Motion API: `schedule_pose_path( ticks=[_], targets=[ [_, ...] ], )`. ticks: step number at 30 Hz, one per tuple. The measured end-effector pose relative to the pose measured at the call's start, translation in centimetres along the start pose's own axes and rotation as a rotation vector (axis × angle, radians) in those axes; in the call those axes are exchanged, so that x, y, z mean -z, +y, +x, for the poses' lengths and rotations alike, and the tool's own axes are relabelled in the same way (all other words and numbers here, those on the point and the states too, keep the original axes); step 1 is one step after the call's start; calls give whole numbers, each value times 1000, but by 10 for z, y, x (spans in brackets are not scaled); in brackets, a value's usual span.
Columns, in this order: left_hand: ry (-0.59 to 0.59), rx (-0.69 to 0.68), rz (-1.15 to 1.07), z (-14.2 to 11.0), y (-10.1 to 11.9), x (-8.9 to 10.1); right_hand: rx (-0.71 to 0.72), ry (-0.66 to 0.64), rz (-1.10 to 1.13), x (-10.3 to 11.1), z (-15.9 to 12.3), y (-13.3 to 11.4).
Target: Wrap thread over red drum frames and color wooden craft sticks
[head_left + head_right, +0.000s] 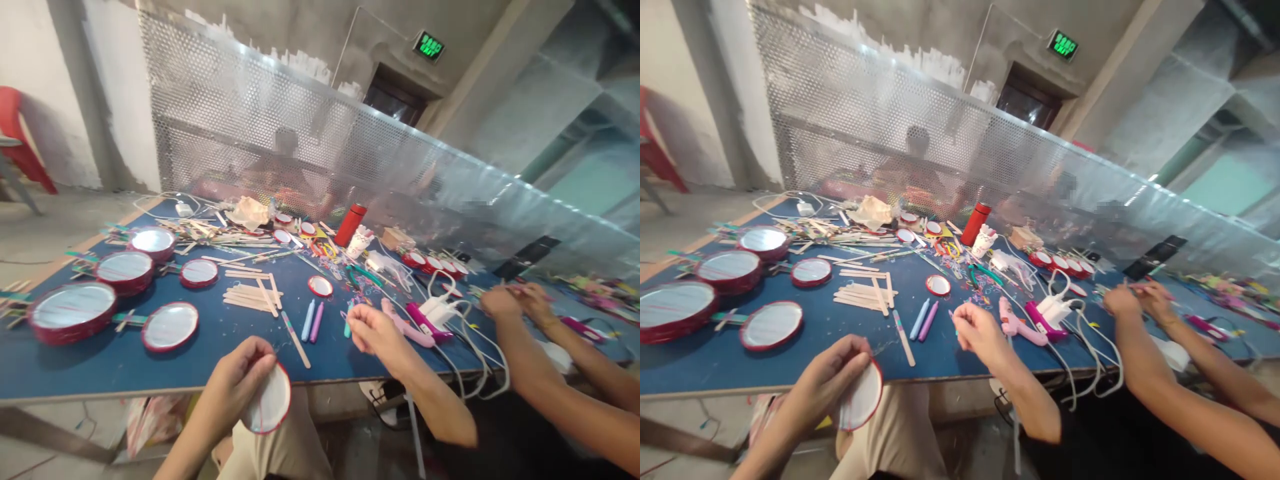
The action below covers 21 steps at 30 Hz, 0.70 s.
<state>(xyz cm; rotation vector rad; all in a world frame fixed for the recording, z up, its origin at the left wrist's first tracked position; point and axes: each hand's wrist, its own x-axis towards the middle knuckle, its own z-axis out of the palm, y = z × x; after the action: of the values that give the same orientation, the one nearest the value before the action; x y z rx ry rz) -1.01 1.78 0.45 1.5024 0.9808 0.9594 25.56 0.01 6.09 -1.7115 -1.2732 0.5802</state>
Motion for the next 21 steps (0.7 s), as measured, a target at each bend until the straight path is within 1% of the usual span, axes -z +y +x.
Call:
schedule_pose_path(
  ticks=[2, 3, 4, 6, 8, 10, 13, 16, 18, 21],
  targets=[
    [-33, -17, -44, -1, 3, 4, -42, -172, 109, -19, -26, -10],
    [-43, -11, -56, -1, 4, 6, -77, -286, 199, -29, -37, -15],
    [-61, 0, -59, -2, 6, 7, -105, -358, 281, -40, -48, -19],
    [-94, 8, -66, -3, 7, 8, -145, -435, 400, -62, -63, -24],
    [-111, -9, -86, -4, 7, 8, -165, -449, 453, -80, -70, -25],
    [-113, -37, -104, -5, 7, 9, -173, -457, 487, -91, -73, -22],
    [-95, -52, -108, -6, 7, 9, -199, -446, 535, -97, -74, -16],
    [-103, -25, -138, -6, 7, 10, -261, -429, 572, -99, -77, -13],
    [-130, -25, -149, -6, 7, 10, -281, -397, 622, -102, -80, -11],
    [-188, -31, -102, -6, 8, 11, -331, -319, 778, -110, -82, -11]
  ],
)
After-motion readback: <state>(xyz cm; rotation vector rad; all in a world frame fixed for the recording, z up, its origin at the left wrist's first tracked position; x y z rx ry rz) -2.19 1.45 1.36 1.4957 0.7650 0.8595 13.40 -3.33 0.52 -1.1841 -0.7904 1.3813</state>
